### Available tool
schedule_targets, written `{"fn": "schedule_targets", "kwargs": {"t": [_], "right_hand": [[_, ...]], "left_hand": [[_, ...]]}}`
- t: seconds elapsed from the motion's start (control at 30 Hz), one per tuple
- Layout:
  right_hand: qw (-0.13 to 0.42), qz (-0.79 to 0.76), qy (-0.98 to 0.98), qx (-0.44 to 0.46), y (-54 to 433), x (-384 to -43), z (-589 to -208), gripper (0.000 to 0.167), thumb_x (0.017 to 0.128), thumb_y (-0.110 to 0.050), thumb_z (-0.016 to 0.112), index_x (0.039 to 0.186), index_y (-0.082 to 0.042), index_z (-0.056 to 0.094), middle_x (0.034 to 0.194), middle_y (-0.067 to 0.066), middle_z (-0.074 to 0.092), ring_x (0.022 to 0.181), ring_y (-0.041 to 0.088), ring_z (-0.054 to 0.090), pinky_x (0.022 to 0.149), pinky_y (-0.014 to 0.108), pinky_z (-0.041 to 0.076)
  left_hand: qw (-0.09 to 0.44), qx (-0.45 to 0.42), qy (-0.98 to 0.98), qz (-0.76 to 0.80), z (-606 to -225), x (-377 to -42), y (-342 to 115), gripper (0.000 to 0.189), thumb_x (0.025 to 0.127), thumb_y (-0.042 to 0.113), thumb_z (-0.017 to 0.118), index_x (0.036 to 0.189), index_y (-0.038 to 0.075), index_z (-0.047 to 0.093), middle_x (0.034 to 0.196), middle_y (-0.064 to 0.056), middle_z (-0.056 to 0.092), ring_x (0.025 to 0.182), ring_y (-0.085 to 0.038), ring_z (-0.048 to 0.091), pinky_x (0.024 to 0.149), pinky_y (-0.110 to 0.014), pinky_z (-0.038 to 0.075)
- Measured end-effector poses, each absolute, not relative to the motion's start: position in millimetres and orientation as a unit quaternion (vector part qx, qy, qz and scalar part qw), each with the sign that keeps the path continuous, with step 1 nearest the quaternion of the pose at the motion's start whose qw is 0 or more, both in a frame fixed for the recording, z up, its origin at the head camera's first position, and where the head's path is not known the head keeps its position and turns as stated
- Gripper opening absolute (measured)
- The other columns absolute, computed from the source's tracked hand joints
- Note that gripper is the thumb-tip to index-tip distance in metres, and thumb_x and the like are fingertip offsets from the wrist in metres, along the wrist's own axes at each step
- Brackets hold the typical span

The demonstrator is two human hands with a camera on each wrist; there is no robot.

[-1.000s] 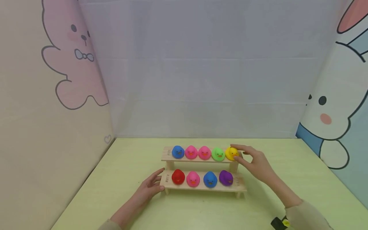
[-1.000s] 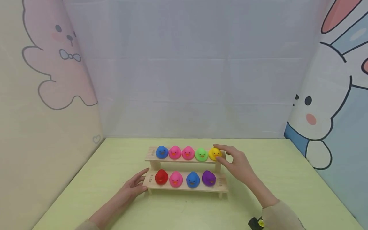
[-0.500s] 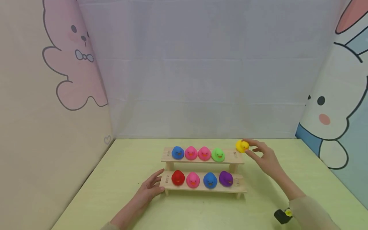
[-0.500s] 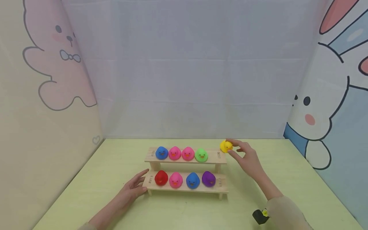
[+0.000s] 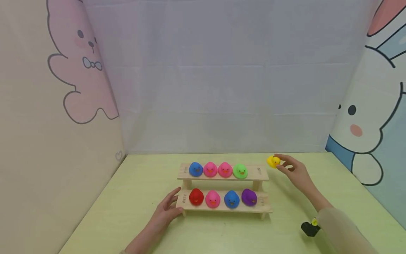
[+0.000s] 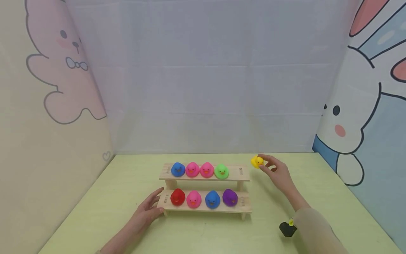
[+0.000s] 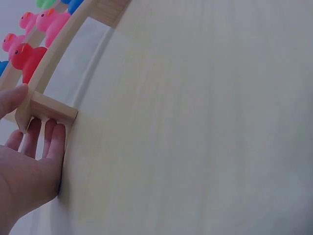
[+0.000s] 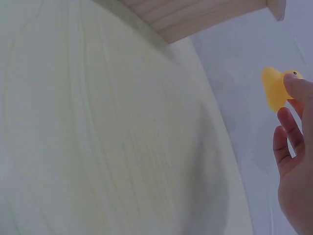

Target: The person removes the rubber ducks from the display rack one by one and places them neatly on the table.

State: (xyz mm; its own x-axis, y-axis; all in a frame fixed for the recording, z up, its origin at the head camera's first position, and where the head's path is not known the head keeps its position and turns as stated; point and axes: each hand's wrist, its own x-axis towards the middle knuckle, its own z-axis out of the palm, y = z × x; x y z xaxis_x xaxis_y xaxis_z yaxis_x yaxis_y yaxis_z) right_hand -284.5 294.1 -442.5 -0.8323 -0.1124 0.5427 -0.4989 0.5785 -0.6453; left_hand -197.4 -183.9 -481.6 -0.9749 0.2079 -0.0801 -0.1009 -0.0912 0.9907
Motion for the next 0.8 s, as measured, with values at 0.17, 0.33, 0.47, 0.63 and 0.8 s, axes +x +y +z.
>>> {"fn": "schedule_targets", "kwargs": {"t": [0.17, 0.33, 0.47, 0.63, 0.8], "right_hand": [[0.185, 0.438, -0.863, 0.172, 303, -290, -456, 0.036, 0.094, -0.010, 0.066, 0.128, -0.001, 0.061, 0.118, 0.021, 0.062, 0.082, 0.019, 0.056, 0.063, 0.023, 0.049], [0.131, 0.459, -0.866, 0.149, 311, -296, -469, 0.039, 0.094, -0.015, 0.067, 0.129, 0.000, 0.059, 0.126, 0.025, 0.058, 0.087, 0.019, 0.056, 0.065, 0.026, 0.049], [0.089, 0.483, -0.861, 0.131, 315, -296, -479, 0.042, 0.093, -0.016, 0.067, 0.130, 0.002, 0.058, 0.124, 0.024, 0.059, 0.083, 0.017, 0.057, 0.062, 0.027, 0.048], [0.080, 0.493, -0.857, 0.126, 317, -294, -486, 0.042, 0.093, -0.016, 0.068, 0.129, 0.002, 0.059, 0.122, 0.022, 0.061, 0.080, 0.015, 0.056, 0.061, 0.025, 0.045], [0.063, 0.495, -0.858, 0.123, 317, -295, -484, 0.044, 0.094, -0.018, 0.067, 0.132, 0.001, 0.057, 0.127, 0.022, 0.059, 0.087, 0.016, 0.055, 0.070, 0.025, 0.043]], "left_hand": [[0.099, 0.027, 0.674, 0.732, -486, -196, -182, 0.076, 0.087, 0.008, 0.070, 0.153, 0.013, 0.033, 0.139, -0.020, 0.044, 0.116, -0.029, 0.054, 0.092, -0.033, 0.047], [0.101, 0.012, 0.675, 0.731, -487, -196, -179, 0.077, 0.086, 0.010, 0.072, 0.152, 0.015, 0.035, 0.137, -0.018, 0.047, 0.114, -0.027, 0.054, 0.094, -0.035, 0.045], [0.101, 0.005, 0.677, 0.729, -486, -195, -179, 0.077, 0.086, 0.010, 0.072, 0.152, 0.015, 0.035, 0.136, -0.017, 0.047, 0.114, -0.026, 0.054, 0.095, -0.035, 0.045], [0.102, 0.009, 0.676, 0.729, -484, -195, -179, 0.077, 0.086, 0.010, 0.072, 0.153, 0.015, 0.034, 0.137, -0.018, 0.047, 0.115, -0.027, 0.054, 0.094, -0.034, 0.045], [0.100, 0.014, 0.680, 0.726, -484, -196, -182, 0.077, 0.086, 0.012, 0.073, 0.153, 0.016, 0.034, 0.137, -0.018, 0.046, 0.114, -0.027, 0.054, 0.094, -0.034, 0.045]]}}
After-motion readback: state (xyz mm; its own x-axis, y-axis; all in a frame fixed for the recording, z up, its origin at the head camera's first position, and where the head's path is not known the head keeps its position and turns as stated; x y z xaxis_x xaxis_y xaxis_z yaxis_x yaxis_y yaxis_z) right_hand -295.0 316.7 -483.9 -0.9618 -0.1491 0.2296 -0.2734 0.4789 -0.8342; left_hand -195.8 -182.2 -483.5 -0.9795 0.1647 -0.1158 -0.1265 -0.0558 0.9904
